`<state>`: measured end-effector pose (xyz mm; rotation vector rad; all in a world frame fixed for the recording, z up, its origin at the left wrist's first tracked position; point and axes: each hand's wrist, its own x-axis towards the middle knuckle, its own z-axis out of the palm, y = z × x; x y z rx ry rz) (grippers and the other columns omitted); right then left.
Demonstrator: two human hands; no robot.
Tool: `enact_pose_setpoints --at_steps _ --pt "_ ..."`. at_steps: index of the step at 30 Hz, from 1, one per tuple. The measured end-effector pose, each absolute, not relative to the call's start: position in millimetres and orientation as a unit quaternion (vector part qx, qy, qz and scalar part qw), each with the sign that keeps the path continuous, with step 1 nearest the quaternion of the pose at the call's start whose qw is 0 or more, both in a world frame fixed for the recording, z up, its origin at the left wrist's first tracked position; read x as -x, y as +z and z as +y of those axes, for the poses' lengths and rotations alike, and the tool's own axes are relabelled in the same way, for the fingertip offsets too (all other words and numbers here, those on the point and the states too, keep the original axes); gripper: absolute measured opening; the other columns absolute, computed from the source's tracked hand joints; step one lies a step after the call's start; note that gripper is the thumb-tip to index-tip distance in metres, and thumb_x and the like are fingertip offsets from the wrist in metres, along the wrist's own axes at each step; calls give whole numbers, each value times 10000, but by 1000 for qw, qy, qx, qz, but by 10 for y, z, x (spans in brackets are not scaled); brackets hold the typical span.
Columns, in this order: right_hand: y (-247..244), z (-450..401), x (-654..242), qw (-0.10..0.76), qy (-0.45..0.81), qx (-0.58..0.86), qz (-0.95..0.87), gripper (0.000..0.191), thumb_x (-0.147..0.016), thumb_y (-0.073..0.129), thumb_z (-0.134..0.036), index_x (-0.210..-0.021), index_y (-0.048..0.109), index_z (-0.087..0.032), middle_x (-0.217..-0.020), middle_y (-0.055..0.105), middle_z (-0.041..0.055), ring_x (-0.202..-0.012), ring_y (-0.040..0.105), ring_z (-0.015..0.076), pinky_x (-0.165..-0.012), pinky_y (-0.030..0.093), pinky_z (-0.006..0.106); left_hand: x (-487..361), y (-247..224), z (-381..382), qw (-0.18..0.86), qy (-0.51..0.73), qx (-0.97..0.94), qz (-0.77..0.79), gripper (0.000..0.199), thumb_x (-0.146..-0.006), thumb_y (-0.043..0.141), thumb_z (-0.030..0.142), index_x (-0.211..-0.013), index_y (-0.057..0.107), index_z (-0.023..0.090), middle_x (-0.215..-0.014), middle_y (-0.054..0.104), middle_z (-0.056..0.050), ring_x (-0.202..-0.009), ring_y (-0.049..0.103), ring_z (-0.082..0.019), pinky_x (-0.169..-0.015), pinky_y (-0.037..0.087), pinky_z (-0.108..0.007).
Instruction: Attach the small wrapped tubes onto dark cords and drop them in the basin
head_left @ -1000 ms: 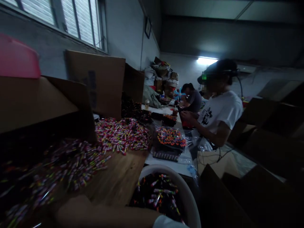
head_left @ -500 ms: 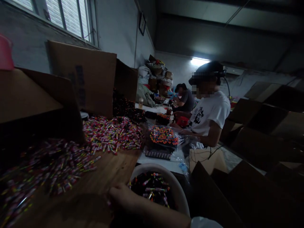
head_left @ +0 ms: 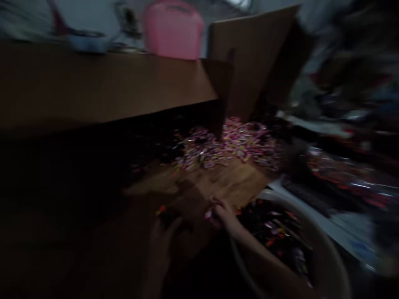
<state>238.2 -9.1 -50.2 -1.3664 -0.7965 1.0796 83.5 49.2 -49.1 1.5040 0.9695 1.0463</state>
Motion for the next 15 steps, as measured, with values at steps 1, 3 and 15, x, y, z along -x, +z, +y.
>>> enact_pose_setpoints --at_steps 1,3,15 --pt "-559 -68 -2325 582 484 561 -335 262 -691 495 -434 -742 313 -254 -562 393 -84 -454 388 88 -455 281 196 -662 -499 473 514 434 -593 442 260 -820 622 360 -1011 619 183 -1031 647 -76 -931 620 -199 -804 524 -366" --pt "-637 -45 -2220 593 520 531 -310 345 -656 583 -418 -744 293 -254 -558 421 -89 -426 400 78 -438 268 185 -518 -508 447 573 437 -485 496 283 -725 708 350 -935 639 174 -935 688 -75 -901 648 -221 -785 531 -350" --pt "-573 -271 -2045 562 539 514 -361 253 -775 668 -387 -914 516 -239 -846 615 -14 -790 612 124 -702 480 238 -611 -397 393 701 484 -235 469 416 -601 790 276 -939 573 168 -860 700 -38 -857 670 -205 -756 527 -312"
